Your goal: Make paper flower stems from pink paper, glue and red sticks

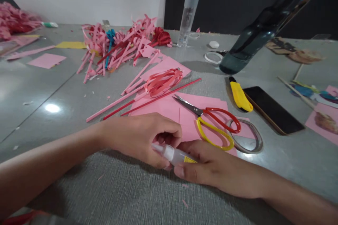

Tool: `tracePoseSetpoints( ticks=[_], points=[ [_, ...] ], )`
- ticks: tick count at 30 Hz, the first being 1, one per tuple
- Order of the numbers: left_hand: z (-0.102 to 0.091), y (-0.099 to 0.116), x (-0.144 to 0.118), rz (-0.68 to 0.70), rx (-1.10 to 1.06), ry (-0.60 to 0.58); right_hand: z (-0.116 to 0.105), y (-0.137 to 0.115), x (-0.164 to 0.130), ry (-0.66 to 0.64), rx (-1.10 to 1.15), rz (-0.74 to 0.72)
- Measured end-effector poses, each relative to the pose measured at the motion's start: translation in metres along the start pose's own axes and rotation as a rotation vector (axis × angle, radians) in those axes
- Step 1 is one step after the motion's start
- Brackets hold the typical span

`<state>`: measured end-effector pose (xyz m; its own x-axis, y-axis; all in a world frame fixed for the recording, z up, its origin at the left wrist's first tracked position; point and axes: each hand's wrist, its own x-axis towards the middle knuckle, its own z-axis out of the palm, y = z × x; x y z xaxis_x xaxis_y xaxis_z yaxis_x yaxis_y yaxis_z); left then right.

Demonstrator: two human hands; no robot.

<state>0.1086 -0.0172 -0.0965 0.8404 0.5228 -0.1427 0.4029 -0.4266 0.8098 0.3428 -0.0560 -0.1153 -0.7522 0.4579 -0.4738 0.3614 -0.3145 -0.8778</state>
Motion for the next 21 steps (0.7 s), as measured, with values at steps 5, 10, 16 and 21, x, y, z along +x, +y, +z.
tracePoseSetpoints(
  ticks=[5,10,16,21],
  points=[
    [0.0,0.016,-0.007,0.015,0.301,0.065,0.012,0.002,-0.004,0.137,-0.193,0.005],
    [0.006,0.019,-0.008,0.038,0.611,0.107,0.012,0.0,0.002,0.3,-0.569,0.027],
    [0.008,0.013,-0.005,0.11,0.665,0.183,0.003,-0.002,0.004,0.395,-0.84,0.064],
    [0.002,0.002,-0.002,0.045,0.21,0.325,-0.005,0.0,0.001,0.423,-0.765,-0.061]
  ],
)
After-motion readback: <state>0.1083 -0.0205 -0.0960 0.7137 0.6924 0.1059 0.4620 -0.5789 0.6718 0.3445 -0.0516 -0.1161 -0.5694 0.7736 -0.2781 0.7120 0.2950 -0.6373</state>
